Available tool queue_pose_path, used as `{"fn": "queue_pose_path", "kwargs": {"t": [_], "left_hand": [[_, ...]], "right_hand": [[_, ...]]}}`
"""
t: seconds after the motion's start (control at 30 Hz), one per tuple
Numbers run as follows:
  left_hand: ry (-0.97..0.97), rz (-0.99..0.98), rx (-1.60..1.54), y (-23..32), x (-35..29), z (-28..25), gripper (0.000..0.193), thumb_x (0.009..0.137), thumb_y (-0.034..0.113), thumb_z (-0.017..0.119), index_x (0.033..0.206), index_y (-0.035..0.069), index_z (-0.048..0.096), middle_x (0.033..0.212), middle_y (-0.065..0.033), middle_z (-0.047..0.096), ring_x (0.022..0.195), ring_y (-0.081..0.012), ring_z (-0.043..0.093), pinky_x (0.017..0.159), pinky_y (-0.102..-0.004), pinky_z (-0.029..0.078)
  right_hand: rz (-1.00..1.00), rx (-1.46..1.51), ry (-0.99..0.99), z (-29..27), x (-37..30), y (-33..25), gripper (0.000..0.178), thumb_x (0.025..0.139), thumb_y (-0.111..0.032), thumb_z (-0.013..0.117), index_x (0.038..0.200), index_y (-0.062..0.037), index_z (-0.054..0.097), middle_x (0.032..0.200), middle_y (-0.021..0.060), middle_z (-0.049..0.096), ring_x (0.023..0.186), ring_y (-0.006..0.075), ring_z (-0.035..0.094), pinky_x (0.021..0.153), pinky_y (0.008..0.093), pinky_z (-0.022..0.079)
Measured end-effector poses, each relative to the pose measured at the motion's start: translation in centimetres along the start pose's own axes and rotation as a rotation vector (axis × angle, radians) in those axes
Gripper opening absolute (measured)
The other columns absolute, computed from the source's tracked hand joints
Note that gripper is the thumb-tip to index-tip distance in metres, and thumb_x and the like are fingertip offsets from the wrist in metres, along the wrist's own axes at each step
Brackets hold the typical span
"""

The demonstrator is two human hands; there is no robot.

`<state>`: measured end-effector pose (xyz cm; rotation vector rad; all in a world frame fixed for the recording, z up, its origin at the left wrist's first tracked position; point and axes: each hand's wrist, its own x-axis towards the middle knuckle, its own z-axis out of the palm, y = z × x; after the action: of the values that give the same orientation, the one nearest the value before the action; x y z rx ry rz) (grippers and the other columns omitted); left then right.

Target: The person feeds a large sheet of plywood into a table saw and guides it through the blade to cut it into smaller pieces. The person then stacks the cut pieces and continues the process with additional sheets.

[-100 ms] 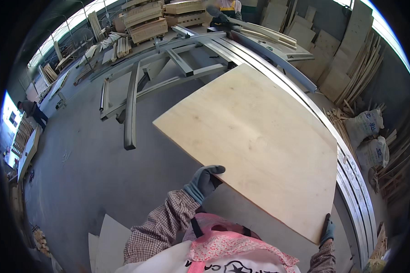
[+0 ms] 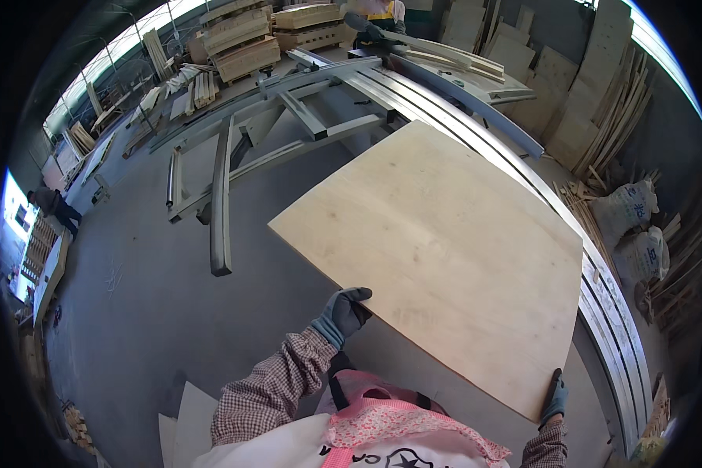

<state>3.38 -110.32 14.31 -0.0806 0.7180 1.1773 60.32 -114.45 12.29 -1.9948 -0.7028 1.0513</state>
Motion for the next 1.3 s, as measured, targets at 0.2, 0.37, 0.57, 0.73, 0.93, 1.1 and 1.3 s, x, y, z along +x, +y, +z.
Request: {"fn": "queue_pose_path", "kwargs": {"t": [0.2,0.37,0.57,0.73,0.93,1.1,1.3], "left_hand": [[-0.128,0.028,-0.025,9.2,10.2,-4.4,0.034,0.083,0.005,0.051,0.115,-0.007,0.049,0.116,-0.0192,0.056,0.11,-0.0322,0.054,0.099,-0.0446,0.04],[-0.19,-0.058,-0.049,21.6,15.8,1.3,0.039,0.083,0.009,0.053,0.119,-0.004,0.046,0.12,-0.0192,0.053,0.112,-0.0337,0.051,0.098,-0.048,0.04],[-0.073,0.187,-0.012,29.1,28.9,-2.7,0.033,0.083,0.011,0.053,0.112,-0.002,0.05,0.116,-0.018,0.055,0.109,-0.0328,0.053,0.097,-0.0469,0.041],[0.084,0.068,0.123,25.8,29.1,-2.2,0.029,0.087,0.026,0.057,0.108,0.006,0.053,0.111,-0.0112,0.059,0.104,-0.0276,0.056,0.095,-0.0425,0.044],[-0.334,-0.073,0.398,11.1,26.3,0.7,0.045,0.091,0.036,0.052,0.122,0.005,0.043,0.119,-0.0143,0.054,0.112,-0.0233,0.053,0.092,-0.0397,0.045],[-0.019,-0.028,-0.041,6.9,31.9,7.7,0.047,0.085,0.032,0.063,0.119,0.005,0.044,0.114,-0.0111,0.056,0.104,-0.0241,0.057,0.086,-0.0394,0.05],[0.149,0.176,-0.136,5.6,37.1,9.8,0.048,0.081,0.023,0.069,0.121,0.009,0.044,0.11,-0.0091,0.057,0.095,-0.0258,0.06,0.08,-0.0419,0.053]], "right_hand": [[-0.013,0.135,0.327,8.7,0.8,4.4,0.055,0.084,-0.049,0.058,0.108,0.0009,0.059,0.097,0.009,0.061,0.082,0.0207,0.056,0.072,0.0375,0.048],[0.136,0.279,0.271,19.4,-3.9,-4.1,0.056,0.084,-0.051,0.056,0.109,-0.0005,0.057,0.097,0.0068,0.058,0.085,0.0197,0.052,0.076,0.037,0.044],[0.039,0.274,0.324,32.6,-0.7,-7.1,0.049,0.089,-0.044,0.053,0.106,0.001,0.057,0.096,0.0066,0.059,0.083,0.018,0.051,0.077,0.0349,0.045],[0.064,0.403,0.214,40.5,3.5,-9.9,0.042,0.091,-0.041,0.051,0.103,-0.0003,0.056,0.094,0.0067,0.059,0.078,0.0174,0.053,0.072,0.0344,0.047],[0.1,0.611,0.049,45.5,11.3,-14.1,0.043,0.09,-0.042,0.052,0.106,-0.0022,0.055,0.093,0.0085,0.06,0.078,0.022,0.056,0.071,0.0386,0.048],[0.107,0.636,0.056,48.2,14.8,-15.7,0.046,0.091,-0.042,0.05,0.107,0.0,0.054,0.095,0.01,0.06,0.078,0.0225,0.056,0.073,0.0388,0.048],[0.098,0.361,-0.198,46.3,16.9,-20.1,0.044,0.091,-0.044,0.047,0.106,-0.0029,0.051,0.087,0.008,0.057,0.069,0.018,0.053,0.056,0.0352,0.047]]}}
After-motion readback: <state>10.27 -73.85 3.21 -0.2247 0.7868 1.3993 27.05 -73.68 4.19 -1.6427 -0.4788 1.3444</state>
